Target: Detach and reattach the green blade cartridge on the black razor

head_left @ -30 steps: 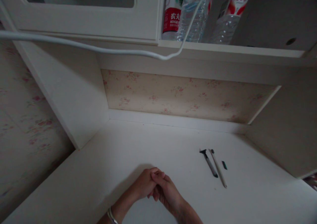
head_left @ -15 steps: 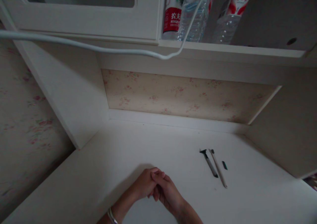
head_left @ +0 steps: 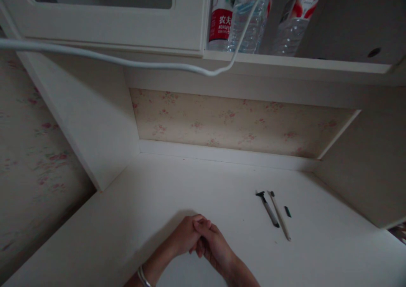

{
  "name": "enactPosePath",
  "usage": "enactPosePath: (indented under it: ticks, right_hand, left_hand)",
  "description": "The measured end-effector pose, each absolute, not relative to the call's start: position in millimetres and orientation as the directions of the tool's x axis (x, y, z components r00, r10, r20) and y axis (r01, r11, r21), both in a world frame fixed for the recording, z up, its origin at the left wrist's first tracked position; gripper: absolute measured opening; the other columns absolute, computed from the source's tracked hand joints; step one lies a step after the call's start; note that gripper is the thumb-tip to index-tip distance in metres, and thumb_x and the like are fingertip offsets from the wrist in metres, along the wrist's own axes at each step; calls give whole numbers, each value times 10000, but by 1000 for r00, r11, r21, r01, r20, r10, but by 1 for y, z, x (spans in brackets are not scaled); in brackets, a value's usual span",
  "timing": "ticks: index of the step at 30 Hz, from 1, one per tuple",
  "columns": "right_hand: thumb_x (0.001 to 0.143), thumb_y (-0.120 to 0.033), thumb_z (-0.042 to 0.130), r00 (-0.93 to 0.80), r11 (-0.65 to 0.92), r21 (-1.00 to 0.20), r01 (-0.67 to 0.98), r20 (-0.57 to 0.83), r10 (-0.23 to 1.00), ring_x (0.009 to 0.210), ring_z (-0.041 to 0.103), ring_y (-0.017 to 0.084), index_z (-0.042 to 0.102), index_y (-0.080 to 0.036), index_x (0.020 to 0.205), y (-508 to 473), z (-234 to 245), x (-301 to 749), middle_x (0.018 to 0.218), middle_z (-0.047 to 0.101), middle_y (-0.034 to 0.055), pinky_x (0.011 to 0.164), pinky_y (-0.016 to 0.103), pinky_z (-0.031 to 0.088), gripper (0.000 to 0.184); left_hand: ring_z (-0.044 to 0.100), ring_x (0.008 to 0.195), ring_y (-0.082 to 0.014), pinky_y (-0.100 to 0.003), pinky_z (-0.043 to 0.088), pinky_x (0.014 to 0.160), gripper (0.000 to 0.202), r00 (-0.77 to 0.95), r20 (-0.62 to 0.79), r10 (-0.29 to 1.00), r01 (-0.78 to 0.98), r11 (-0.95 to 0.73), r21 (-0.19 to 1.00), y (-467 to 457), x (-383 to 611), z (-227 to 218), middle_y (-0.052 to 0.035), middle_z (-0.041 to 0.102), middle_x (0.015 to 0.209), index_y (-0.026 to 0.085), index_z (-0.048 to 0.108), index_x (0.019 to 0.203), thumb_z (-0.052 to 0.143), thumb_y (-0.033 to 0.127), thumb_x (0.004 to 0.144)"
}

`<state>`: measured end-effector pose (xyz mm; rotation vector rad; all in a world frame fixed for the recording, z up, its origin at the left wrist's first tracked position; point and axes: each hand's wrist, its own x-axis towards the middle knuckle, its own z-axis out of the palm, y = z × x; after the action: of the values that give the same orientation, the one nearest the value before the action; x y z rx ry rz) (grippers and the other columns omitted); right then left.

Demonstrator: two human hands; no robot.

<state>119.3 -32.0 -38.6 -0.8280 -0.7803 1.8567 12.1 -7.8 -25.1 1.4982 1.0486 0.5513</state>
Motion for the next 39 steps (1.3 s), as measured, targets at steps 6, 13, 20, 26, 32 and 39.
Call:
enactPosePath:
  ticks: [6,13,20,26,32,39]
  right_hand:
    - [721,-513,720,-354,-366,-797,-480,-206,912,354,499,93,617,-80,732,-32,-39,119,472,608,36,380,199,328,445]
    - [715,-529,723,-353,-376,-797,-474,-219,910,364,500,96,615,-87,737,-32,-39,119,478,615,42,398,205,333,456]
    - [739,-512,706,-363,-377,-794,-477,-213,907,361,491,90,607,-92,736,-32,-37,119,483,616,38,408,206,346,432]
    - [739,-498,710,-359,-378,-795,-475,-218,908,362,491,89,613,-88,766,-34,-34,120,476,610,27,410,204,349,422]
    - [760,-493,693,-362,-375,-795,-476,-211,908,358,497,87,617,-78,746,-33,-37,120,480,619,45,403,199,343,422]
    - [772,-486,684,-364,-358,-798,-485,-188,912,354,498,85,615,-74,738,-32,-40,119,485,620,52,383,191,334,419]
  left_hand:
    - [424,309,-86,-175,265,323,504,495,-210,843,296,63,953,-7,12,-29,39,517,415,162,544,789,392,641,834]
    - [443,321,-96,-177,274,331,515,494,-213,843,295,68,953,-7,12,-28,31,530,415,159,565,821,389,643,836]
    - [431,313,-91,-168,268,310,513,506,-204,838,297,53,953,-8,12,-25,38,512,412,159,557,815,386,643,838]
    - [446,324,-102,-181,270,318,523,502,-213,838,308,56,950,-8,12,-24,29,525,428,161,559,818,378,651,833]
    - [436,317,-101,-188,275,325,523,496,-218,841,311,62,948,-8,11,-26,35,516,414,162,557,812,379,653,833]
    - [435,315,-100,-185,271,325,526,497,-211,842,304,59,951,-7,11,-29,36,516,416,158,560,816,385,654,830]
